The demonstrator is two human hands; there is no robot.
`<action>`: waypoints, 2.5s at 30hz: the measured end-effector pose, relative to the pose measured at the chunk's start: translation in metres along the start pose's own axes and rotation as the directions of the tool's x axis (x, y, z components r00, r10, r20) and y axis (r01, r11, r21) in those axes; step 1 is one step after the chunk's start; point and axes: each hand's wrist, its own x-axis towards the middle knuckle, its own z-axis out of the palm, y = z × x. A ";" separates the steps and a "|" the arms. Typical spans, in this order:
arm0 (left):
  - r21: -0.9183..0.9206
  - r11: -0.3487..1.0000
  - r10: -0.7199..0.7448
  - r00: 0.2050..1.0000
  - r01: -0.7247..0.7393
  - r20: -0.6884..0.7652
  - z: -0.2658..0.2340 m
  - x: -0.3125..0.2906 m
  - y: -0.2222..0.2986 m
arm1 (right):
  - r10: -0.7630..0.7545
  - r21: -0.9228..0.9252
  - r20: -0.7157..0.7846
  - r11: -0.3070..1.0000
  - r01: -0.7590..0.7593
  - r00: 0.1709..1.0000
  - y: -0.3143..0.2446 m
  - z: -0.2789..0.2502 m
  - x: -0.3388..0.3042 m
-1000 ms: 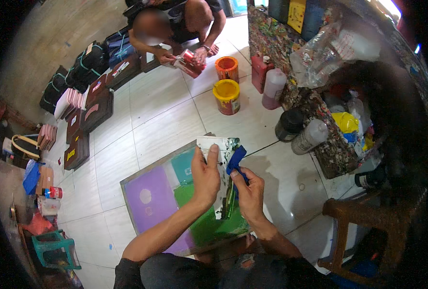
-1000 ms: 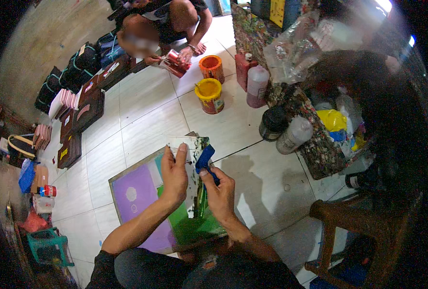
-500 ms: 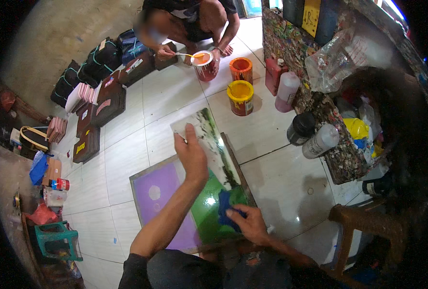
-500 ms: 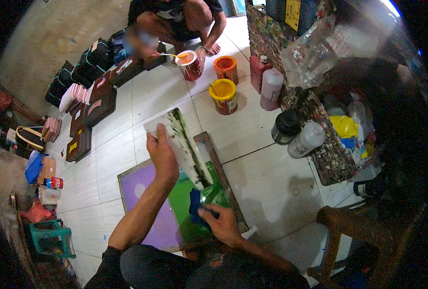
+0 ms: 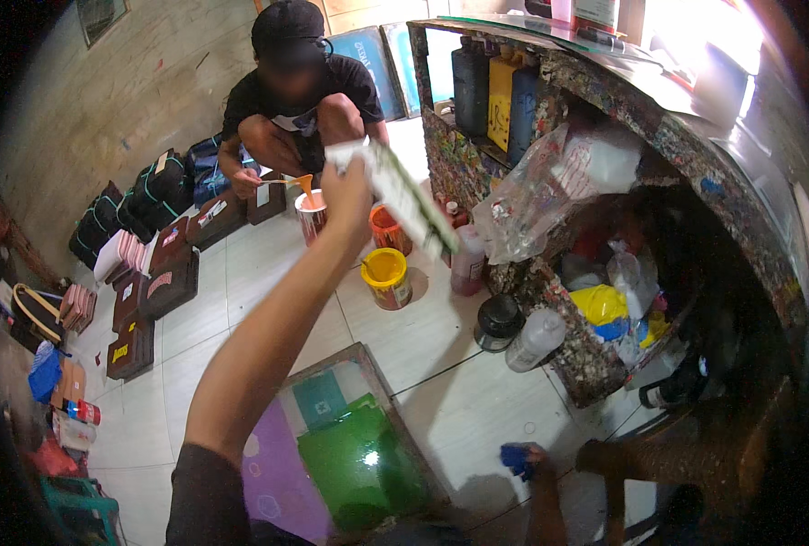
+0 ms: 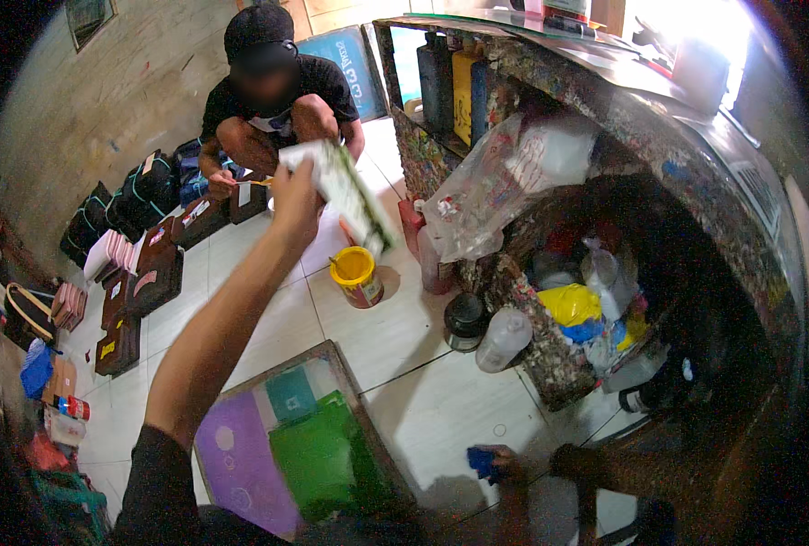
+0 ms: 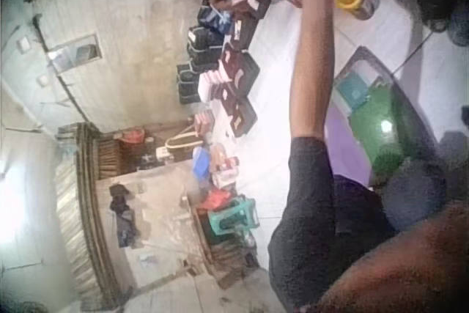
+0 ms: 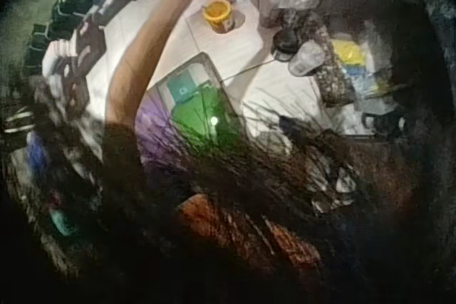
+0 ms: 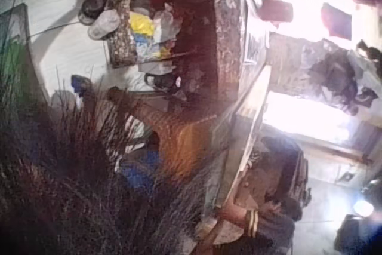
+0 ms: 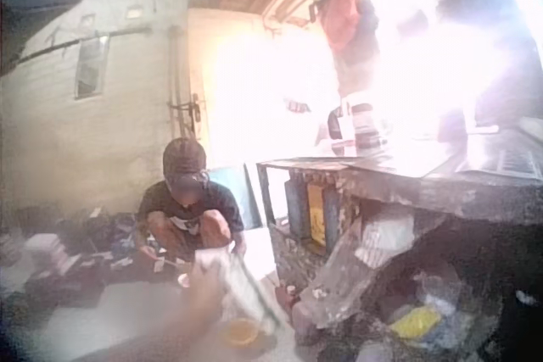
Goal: The person spreads green ink across a screen printing frame using a squeegee and kemudian cleans the frame with a cloth.
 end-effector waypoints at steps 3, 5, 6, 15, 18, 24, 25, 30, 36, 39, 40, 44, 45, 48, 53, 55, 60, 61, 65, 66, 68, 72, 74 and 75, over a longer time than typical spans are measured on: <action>-0.093 0.989 0.100 0.984 -0.115 -0.147 0.072 0.076 0.001 | -0.009 -0.005 0.017 1.000 0.009 1.000 0.011 -0.011 0.009; 0.211 0.973 0.168 0.918 -0.095 -0.358 0.126 0.094 -0.009 | -0.009 0.004 -0.126 1.000 0.010 0.992 0.016 -0.015 0.012; 0.291 0.954 0.167 0.937 -0.075 -0.306 0.148 0.095 -0.019 | -0.032 0.049 -0.091 0.998 0.037 0.995 0.018 -0.015 0.010; 0.775 0.564 0.051 0.948 -0.286 0.313 0.132 0.083 -0.038 | 0.123 -0.073 -0.350 0.985 -0.158 0.929 0.004 -0.002 -0.005; 0.795 0.350 0.111 0.864 -0.496 0.490 0.023 0.031 -0.004 | 0.122 0.135 -0.292 0.987 -0.085 0.949 0.000 0.005 0.004; 0.935 0.287 -0.122 0.960 -0.207 0.250 -0.301 -0.216 0.011 | 0.089 -0.359 -0.070 0.927 -0.108 0.994 -0.037 0.044 0.008; 0.942 0.334 -0.164 0.985 0.013 0.044 -0.349 -0.266 0.012 | 0.109 -0.434 -0.053 0.893 -0.121 0.993 -0.049 0.061 0.013; 0.782 0.067 -0.193 0.777 0.620 -0.600 -0.511 -0.495 0.009 | 0.243 -0.719 0.072 0.685 -0.118 0.967 -0.083 0.175 0.080; 0.588 0.233 -0.204 0.630 0.775 -0.749 -0.540 -0.636 -0.051 | -0.043 -0.828 0.560 -0.011 0.560 0.827 -0.052 0.308 0.192; 0.561 0.223 -0.306 0.604 0.797 -0.736 -0.534 -0.644 -0.059 | -0.103 -0.724 0.662 -0.344 0.598 0.742 -0.022 0.320 0.207; 0.567 0.208 -0.302 0.604 0.797 -0.737 -0.532 -0.642 -0.059 | -0.108 -0.682 0.698 -0.400 0.612 0.708 -0.015 0.317 0.205; 0.621 0.221 -0.168 0.657 0.752 -0.735 -0.527 -0.638 -0.062 | 0.011 -0.483 0.799 -0.584 0.652 0.602 -0.003 0.288 0.179; 0.604 0.229 -0.159 0.641 0.764 -0.751 -0.527 -0.638 -0.063 | 0.027 -0.480 0.789 -0.597 0.643 0.614 -0.002 0.282 0.170; 0.557 0.240 -0.222 0.604 0.795 -0.766 -0.527 -0.639 -0.064 | 0.122 -0.561 0.687 -0.538 0.630 0.716 -0.001 0.264 0.137; 0.561 0.266 -0.216 0.615 0.784 -0.758 -0.524 -0.634 -0.058 | 0.223 -0.564 0.624 -0.534 0.629 0.749 0.007 0.231 0.065; 0.549 0.252 -0.226 0.600 0.797 -0.768 -0.520 -0.632 -0.056 | 0.220 -0.630 0.584 -0.485 0.607 0.782 0.013 0.220 0.031; 0.536 0.267 -0.230 0.593 0.801 -0.772 -0.518 -0.632 -0.058 | 0.333 -0.649 0.394 -0.558 0.516 0.857 0.022 0.195 -0.044; 0.537 0.294 -0.225 0.604 0.790 -0.765 -0.519 -0.633 -0.059 | 0.300 -0.638 0.458 -0.544 0.544 0.837 0.026 0.191 -0.051; 0.528 0.195 -0.217 0.562 0.826 -0.799 -0.524 -0.634 -0.061 | 0.322 -0.636 0.530 -0.461 0.619 0.784 0.042 0.182 -0.066; 0.590 0.147 -0.175 0.608 0.794 -0.774 -0.523 -0.634 -0.061 | 0.323 -0.635 0.565 -0.419 0.650 0.760 0.046 0.182 -0.067; 0.561 0.156 -0.231 0.582 0.813 -0.780 -0.524 -0.632 -0.060 | 0.466 -0.574 0.545 -0.399 0.715 0.697 0.056 0.181 -0.065; 0.560 0.162 -0.252 0.583 0.812 -0.772 -0.520 -0.627 -0.056 | 0.514 -0.713 0.546 -0.128 0.689 0.661 0.085 0.190 -0.057; 0.530 0.212 -0.274 0.571 0.821 -0.774 -0.519 -0.625 -0.053 | 0.470 -0.507 0.690 -0.229 0.831 0.550 0.101 0.199 -0.052; 0.535 0.200 -0.276 0.572 0.821 -0.773 -0.518 -0.624 -0.052 | 0.484 -0.423 0.719 -0.266 0.866 0.500 0.108 0.205 -0.050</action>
